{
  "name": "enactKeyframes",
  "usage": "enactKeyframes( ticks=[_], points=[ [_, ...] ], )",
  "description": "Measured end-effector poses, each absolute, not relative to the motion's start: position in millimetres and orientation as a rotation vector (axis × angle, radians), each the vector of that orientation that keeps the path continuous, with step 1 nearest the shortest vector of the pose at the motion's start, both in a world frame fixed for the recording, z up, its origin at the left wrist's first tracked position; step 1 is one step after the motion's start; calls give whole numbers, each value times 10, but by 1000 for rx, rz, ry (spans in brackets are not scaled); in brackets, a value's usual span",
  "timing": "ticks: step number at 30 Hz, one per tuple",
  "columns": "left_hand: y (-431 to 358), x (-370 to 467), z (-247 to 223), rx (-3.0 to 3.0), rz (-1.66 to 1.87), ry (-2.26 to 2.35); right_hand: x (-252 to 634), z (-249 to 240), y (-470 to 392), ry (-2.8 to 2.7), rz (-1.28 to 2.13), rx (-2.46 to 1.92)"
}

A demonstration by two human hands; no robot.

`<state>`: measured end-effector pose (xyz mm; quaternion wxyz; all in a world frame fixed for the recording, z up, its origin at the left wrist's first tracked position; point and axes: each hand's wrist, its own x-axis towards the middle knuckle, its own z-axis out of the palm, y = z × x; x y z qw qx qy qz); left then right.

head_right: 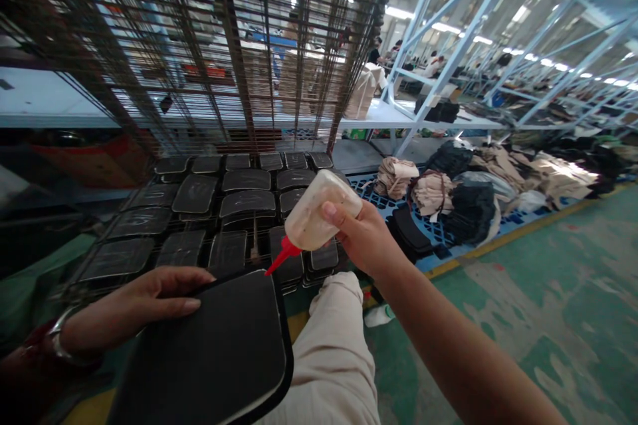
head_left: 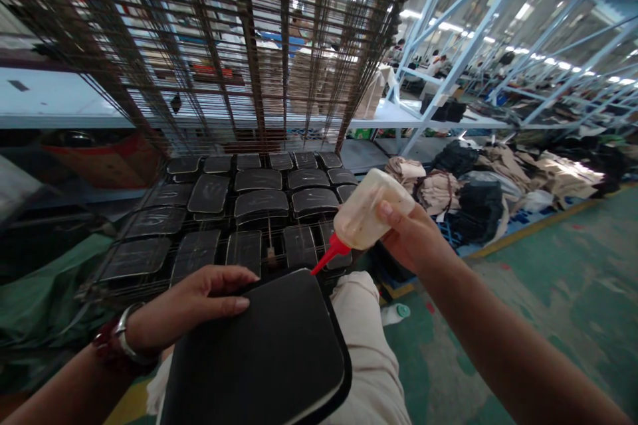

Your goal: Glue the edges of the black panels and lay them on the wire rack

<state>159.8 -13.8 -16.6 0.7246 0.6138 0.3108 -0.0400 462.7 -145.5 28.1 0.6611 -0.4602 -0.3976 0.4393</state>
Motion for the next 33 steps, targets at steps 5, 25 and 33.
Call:
enactKeyframes(
  ticks=[5, 25, 33],
  points=[
    [-139, 1577, -178, 1337, -91, 698, 4670, 176, -1447, -841, 1008, -998],
    [-135, 1564, -171, 1306, -81, 727, 4650, 119, -1472, -723, 997, -1071],
    [-172, 1562, -123, 1199, 16, 822, 4650, 69, -1563, -706, 1019, -1021]
  ],
)
